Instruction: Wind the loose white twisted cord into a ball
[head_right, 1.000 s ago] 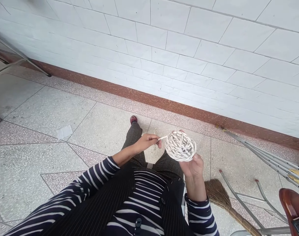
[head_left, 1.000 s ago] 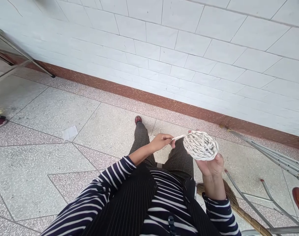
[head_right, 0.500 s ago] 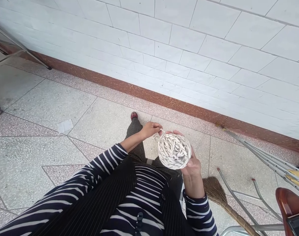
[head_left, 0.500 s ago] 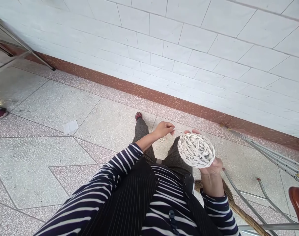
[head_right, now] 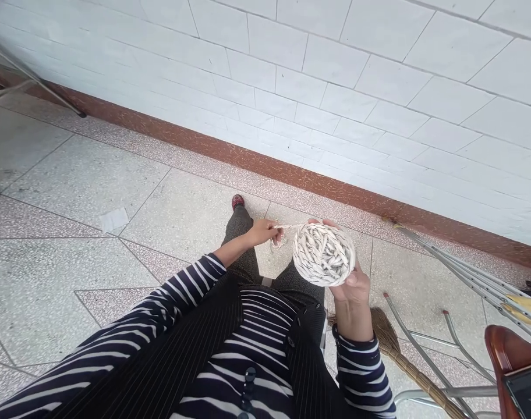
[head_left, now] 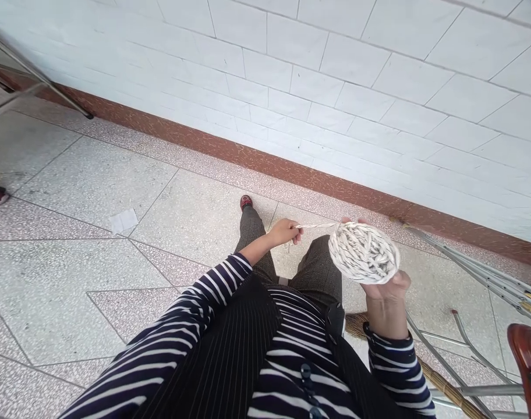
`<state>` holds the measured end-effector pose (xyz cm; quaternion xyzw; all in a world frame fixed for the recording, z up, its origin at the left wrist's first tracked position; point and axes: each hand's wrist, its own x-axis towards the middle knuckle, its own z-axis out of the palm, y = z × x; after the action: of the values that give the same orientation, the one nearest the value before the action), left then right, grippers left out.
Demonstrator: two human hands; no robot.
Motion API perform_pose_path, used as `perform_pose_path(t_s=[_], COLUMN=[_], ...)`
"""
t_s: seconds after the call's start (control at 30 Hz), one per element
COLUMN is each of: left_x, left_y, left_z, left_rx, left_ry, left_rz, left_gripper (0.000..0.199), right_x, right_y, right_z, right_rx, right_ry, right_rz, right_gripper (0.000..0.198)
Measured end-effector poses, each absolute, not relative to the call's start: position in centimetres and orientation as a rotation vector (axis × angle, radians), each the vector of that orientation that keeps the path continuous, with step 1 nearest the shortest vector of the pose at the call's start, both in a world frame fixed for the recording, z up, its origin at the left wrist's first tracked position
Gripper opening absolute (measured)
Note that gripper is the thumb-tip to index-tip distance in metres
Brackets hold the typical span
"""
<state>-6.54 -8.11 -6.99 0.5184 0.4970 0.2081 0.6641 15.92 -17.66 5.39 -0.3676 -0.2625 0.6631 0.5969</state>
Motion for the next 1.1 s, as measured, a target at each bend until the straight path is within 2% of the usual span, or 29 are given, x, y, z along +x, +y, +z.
perform_pose_path(t_s=[0.2, 0.47, 0.63, 0.9, 1.0, 1.1], left_x=[-8.6, -5.7, -5.8, -8.5, -7.8, -6.8], left_y=[-9.2, -9.7, -9.9, -11.0, -11.9, -12.6], left_z=[-6.5, -4.1, -2.7, -5.9, -6.1, -5.4], left_rx=[1.355, 1.23, 1.364, 1.366, 1.339, 1.304], left_ry=[1.012, 0.709, 0.688, 0.864, 0.88, 0.776], left_rz=[0.561, 0.583, 0.709, 0.616, 0.518, 0.425], left_gripper=[0.025, 0.023, 0.034, 0.019, 0.017, 0.019], right_x=[16.5, 14.5, 15.2, 16.2, 15.3, 14.6], right_y=[-16.5, -16.2, -15.9, -16.0, -14.7, -13.0], right_z=[7.7, 5.8, 5.5, 4.9, 4.7, 4.2], right_rx=[-0.85, -0.87, -0.882, -0.926, -1.045, -1.324], right_ry=[-0.651, -0.605, -0.63, -0.775, -0.967, -1.259], right_rz=[1.319, 1.484, 1.424, 1.332, 1.14, 0.73], right_gripper=[0.085, 0.083, 0.074, 0.067, 0.07, 0.076])
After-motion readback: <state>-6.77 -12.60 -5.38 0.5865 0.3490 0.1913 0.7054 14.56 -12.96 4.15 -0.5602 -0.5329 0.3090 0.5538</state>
